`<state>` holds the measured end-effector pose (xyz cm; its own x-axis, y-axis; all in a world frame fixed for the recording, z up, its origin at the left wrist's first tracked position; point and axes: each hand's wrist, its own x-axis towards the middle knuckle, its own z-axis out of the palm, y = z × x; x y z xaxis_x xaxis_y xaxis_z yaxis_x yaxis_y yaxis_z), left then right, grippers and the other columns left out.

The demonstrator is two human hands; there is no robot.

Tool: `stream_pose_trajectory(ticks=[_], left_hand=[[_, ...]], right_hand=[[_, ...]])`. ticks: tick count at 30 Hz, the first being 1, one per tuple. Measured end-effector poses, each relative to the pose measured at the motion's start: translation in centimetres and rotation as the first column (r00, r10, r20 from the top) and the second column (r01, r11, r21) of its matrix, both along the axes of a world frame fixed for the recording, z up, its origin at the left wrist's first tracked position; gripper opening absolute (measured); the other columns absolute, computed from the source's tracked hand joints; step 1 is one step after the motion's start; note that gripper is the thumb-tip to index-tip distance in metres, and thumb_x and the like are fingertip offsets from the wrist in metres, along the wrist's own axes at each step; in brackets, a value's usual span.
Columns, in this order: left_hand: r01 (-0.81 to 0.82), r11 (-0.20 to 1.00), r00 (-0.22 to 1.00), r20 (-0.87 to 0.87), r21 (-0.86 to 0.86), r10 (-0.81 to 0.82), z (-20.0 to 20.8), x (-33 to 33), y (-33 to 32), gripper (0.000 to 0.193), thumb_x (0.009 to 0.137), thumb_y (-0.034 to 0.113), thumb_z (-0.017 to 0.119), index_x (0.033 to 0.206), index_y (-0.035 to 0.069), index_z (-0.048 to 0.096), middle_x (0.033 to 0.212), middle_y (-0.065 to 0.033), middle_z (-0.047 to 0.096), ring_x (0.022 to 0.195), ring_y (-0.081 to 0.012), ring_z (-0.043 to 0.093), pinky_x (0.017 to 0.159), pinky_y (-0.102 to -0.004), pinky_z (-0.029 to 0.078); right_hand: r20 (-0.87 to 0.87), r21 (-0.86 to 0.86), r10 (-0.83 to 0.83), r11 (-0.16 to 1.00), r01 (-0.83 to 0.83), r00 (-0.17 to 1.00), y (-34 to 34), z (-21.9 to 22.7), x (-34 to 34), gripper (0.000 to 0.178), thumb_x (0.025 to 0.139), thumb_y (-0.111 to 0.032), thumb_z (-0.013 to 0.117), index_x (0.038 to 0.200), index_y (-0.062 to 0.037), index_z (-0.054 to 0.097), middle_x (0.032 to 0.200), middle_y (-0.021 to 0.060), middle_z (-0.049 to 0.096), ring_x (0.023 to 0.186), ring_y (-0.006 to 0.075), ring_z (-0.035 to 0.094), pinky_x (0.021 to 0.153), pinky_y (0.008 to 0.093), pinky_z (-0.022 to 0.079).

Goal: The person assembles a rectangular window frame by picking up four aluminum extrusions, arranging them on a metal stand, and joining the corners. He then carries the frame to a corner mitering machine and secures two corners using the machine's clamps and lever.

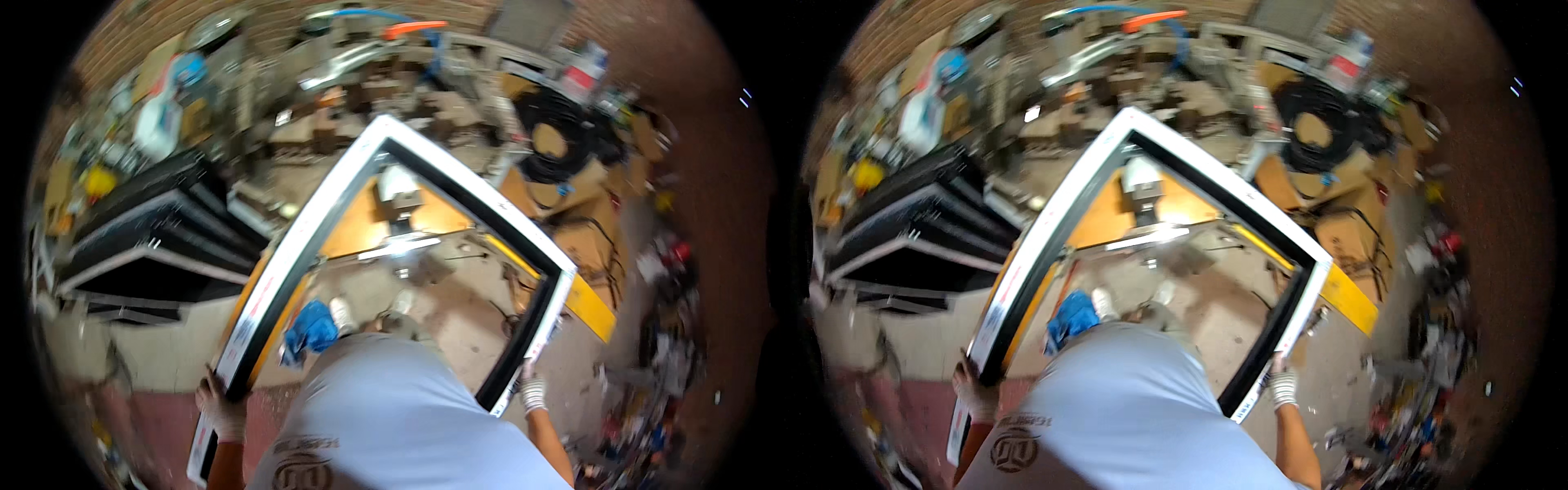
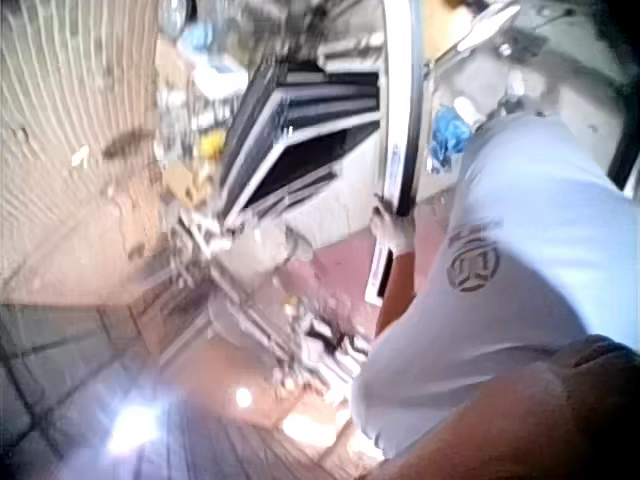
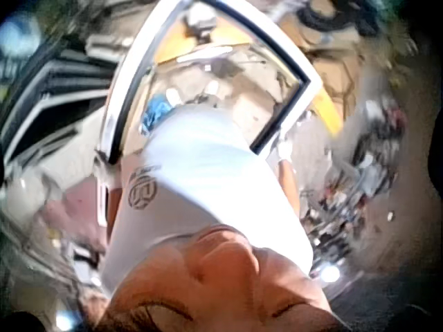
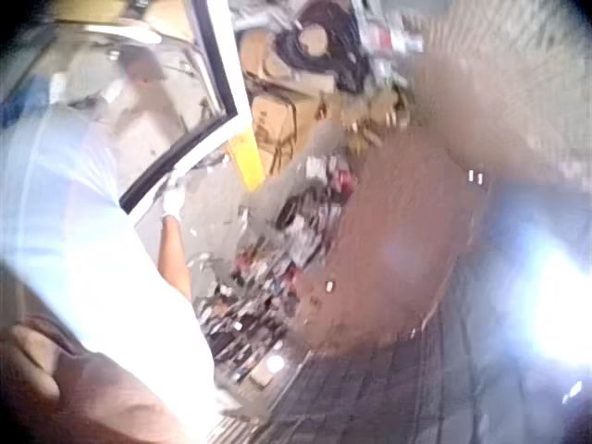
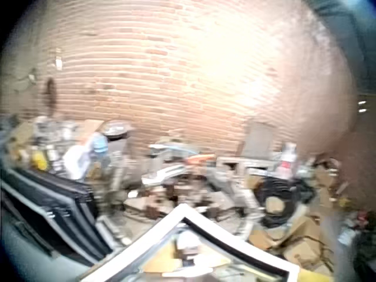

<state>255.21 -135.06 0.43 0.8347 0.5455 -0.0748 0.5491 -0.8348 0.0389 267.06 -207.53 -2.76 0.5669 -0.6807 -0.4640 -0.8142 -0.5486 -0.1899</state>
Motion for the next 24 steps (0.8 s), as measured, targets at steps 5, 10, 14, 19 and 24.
stream_pose_trajectory(ticks=[5, 10, 14, 19, 24], left_hand=[[0.012, 1.0, 0.998, -0.064, -0.013, -0.013, 1.0, -0.7, 3.0, 0.124, 0.052, 0.037, 0.097, 0.157, 0.012, 0.036, 0.116, -0.0153, 0.062, 0.105, -0.0378, 0.059, 0.089, -0.0521, 0.046], [-0.062, 0.997, 0.98, -0.19, -0.038, 0.054, 0.7, -2.1, 3.1, 0.127, 0.052, 0.035, 0.098, 0.16, 0.017, 0.033, 0.117, -0.0151, 0.062, 0.103, -0.038, 0.06, 0.087, -0.0531, 0.047], [-0.015, 0.992, 0.999, -0.046, -0.123, 0.009, 0.2, -1.7, 3.2, 0.129, 0.052, 0.032, 0.098, 0.161, 0.016, 0.031, 0.117, -0.0172, 0.062, 0.101, -0.0387, 0.06, 0.084, -0.0517, 0.049], [-0.083, 0.996, 0.995, -0.049, -0.041, 0.081, -0.8, -2.6, 2.2, 0.138, 0.045, 0.026, 0.098, 0.162, 0.014, 0.027, 0.111, -0.0156, 0.06, 0.101, -0.0381, 0.059, 0.086, -0.0503, 0.048], [-0.117, 0.991, 0.982, -0.154, -0.062, 0.107, -0.9, -1.6, 3.2, 0.145, 0.044, 0.029, 0.1, 0.164, 0.012, 0.02, 0.122, -0.0174, 0.059, 0.111, -0.0395, 0.056, 0.096, -0.0507, 0.045]], right_hand=[[0.209, 0.414, -0.246, 0.899, 0.143, 0.946, -5.4, -3.6, 3.3, 0.095, 0.089, -0.074, 0.061, 0.137, 0.0082, 0.052, 0.114, 0.0213, 0.067, 0.09, 0.0318, 0.067, 0.078, 0.0447, 0.057], [0.154, 0.319, -0.228, 0.932, 0.17, 0.961, -6.7, -3.0, 5.7, 0.095, 0.089, -0.074, 0.061, 0.135, 0.0079, 0.052, 0.113, 0.0224, 0.067, 0.092, 0.0339, 0.068, 0.078, 0.0465, 0.059], [0.208, 0.547, -0.169, 0.837, 0.028, 0.963, -4.4, -0.9, 4.7, 0.085, 0.09, -0.077, 0.056, 0.125, 0.0005, 0.06, 0.102, 0.0166, 0.067, 0.083, 0.0302, 0.067, 0.07, 0.0469, 0.058], [0.065, 0.154, -0.08, 0.986, 0.069, 0.995, 0.4, 2.6, 8.1, 0.09, 0.088, -0.08, 0.056, 0.111, 0.0071, 0.066, 0.087, 0.0155, 0.067, 0.08, 0.0281, 0.064, 0.072, 0.043, 0.054], [0.027, 0.11, -0.091, 0.99, 0.087, 0.996, -1.5, 0.6, 6.1, 0.096, 0.085, -0.084, 0.055, 0.111, 0.0076, 0.063, 0.093, 0.0208, 0.068, 0.081, 0.0322, 0.068, 0.072, 0.0477, 0.057]])
